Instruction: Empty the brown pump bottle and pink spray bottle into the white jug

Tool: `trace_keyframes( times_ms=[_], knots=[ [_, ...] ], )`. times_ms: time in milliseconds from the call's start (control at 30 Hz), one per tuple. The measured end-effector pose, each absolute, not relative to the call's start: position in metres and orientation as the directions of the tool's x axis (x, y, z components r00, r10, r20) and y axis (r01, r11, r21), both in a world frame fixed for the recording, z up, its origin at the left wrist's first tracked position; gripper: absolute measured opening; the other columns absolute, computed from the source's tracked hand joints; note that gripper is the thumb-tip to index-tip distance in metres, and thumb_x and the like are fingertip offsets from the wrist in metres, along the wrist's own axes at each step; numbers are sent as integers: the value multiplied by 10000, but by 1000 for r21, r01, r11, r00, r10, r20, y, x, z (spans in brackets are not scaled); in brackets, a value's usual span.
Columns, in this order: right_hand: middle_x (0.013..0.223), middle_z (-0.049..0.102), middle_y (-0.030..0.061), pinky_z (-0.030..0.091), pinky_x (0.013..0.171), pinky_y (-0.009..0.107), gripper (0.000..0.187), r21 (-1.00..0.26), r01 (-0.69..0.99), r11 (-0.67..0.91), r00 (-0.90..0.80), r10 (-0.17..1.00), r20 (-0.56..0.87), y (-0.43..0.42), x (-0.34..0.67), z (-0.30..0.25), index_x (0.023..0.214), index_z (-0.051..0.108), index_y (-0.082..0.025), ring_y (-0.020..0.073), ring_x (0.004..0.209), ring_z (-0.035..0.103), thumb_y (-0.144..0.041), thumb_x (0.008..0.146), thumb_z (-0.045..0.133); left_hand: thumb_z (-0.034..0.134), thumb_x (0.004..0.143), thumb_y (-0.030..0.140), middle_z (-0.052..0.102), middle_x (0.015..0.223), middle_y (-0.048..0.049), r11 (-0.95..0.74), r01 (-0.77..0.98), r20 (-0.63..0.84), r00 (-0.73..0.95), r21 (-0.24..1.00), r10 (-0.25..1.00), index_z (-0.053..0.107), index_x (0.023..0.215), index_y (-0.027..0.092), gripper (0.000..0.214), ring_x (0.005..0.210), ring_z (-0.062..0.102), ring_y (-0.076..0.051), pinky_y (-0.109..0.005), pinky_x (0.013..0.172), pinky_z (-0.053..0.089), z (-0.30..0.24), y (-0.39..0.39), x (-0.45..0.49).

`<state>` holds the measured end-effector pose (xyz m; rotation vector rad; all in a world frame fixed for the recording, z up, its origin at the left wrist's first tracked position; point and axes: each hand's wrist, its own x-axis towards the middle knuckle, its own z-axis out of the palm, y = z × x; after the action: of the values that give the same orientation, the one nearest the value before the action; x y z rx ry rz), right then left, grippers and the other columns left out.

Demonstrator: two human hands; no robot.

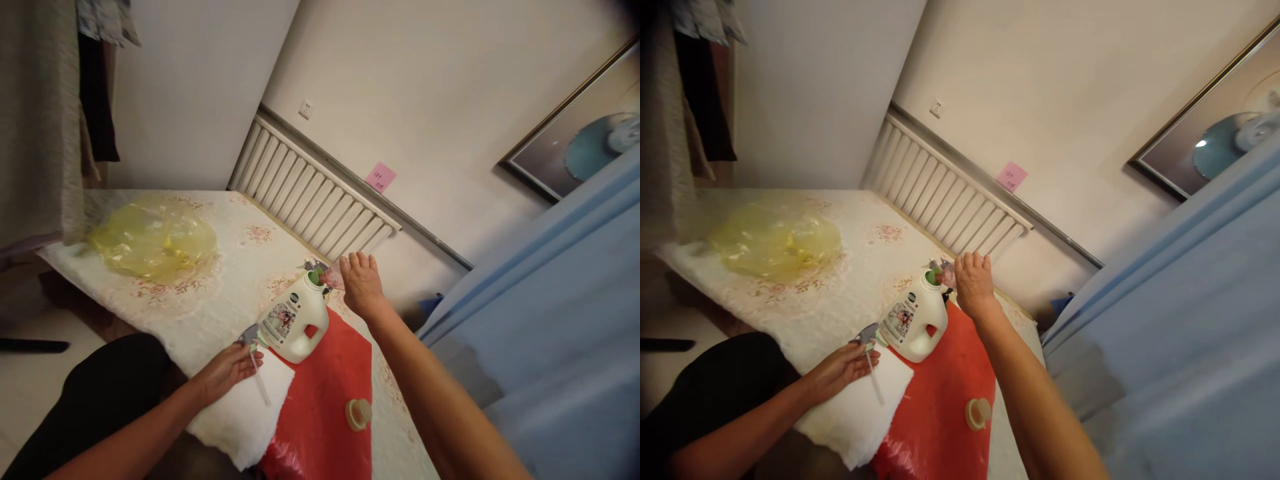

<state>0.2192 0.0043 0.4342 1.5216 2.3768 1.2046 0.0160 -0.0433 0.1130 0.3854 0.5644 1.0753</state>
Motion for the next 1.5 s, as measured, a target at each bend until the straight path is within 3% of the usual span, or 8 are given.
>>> trace_keyframes(
  times_ms=[133, 267, 400, 600, 733, 967, 1367, 1500],
  knots=[
    [1188, 603, 178, 394, 987, 474, 568, 404, 902, 154, -329, 850, 412, -5, 235, 416, 1228, 562, -121, 332, 1115, 526, -76, 664, 605, 785, 803, 287, 752, 927, -98, 416, -687, -214, 364, 596, 907, 587, 969, 172, 284, 827, 727, -186, -269, 744, 557, 144, -48, 11],
    [1271, 581, 176, 451, 979, 458, 634, -45, 983, 180, -132, 851, 509, -30, 260, 377, 1315, 503, -130, 323, 1148, 548, -248, 708, 645, 780, 806, 291, 751, 932, -83, 345, -708, -137, 335, 616, 932, 610, 1047, 176, 317, 808, 721, -167, -258, 738, 554, 188, -50, 8],
    [1269, 606, 161, 472, 992, 479, 706, -440, 879, 187, 83, 847, 525, -69, 277, 314, 1296, 519, -141, 339, 1180, 572, -370, 655, 706, 808, 769, 319, 752, 903, -76, 261, -719, -55, 297, 644, 953, 632, 1059, 180, 367, 806, 717, -179, -274, 743, 555, 235, -54, 12],
    [1327, 600, 137, 452, 1048, 508, 759, -710, 703, 47, 292, 890, 349, -129, 271, 222, 1291, 544, -194, 361, 1257, 544, -277, 566, 755, 834, 721, 361, 738, 851, -46, 47, -719, 111, 171, 693, 979, 646, 1086, 179, 448, 798, 696, -170, -252, 718, 537, 289, -73, 31],
    [1355, 583, 148, 434, 1088, 481, 777, -770, 638, 2, 312, 913, 261, -156, 261, 200, 1309, 552, -168, 345, 1286, 527, -206, 563, 767, 795, 763, 357, 721, 878, -37, -63, -679, 186, 109, 731, 977, 631, 1143, 168, 454, 835, 692, -184, -281, 763, 525, 301, -84, 46],
    [1365, 581, 161, 416, 1111, 495, 793, -775, 632, -14, 313, 919, 239, -176, 261, 202, 1316, 562, -146, 356, 1290, 529, -187, 557, 788, 753, 795, 383, 712, 896, -44, -76, -554, 200, 166, 829, 966, 618, 1134, 161, 427, 844, 662, -190, -315, 804, 502, 296, -94, 64],
    [1330, 612, 159, 462, 1064, 487, 778, -846, 531, 37, 323, 915, 243, -184, 246, 212, 1286, 577, -163, 346, 1250, 564, -248, 545, 800, 725, 798, 338, 717, 1114, -51, 36, -284, 107, 474, 958, 874, 693, 1139, 207, 367, 1099, 598, -275, -358, 989, 414, 259, -111, 87],
    [1282, 648, 144, 483, 1040, 475, 789, -888, 459, -8, 317, 936, 155, -188, 244, 213, 1263, 592, -173, 344, 1201, 603, -218, 507, 810, 681, 847, 296, 700, 1183, -34, -21, -266, 160, 511, 964, 845, 659, 1222, 243, 379, 1153, 571, -264, -351, 1030, 388, 250, -110, 82]
  ],
)
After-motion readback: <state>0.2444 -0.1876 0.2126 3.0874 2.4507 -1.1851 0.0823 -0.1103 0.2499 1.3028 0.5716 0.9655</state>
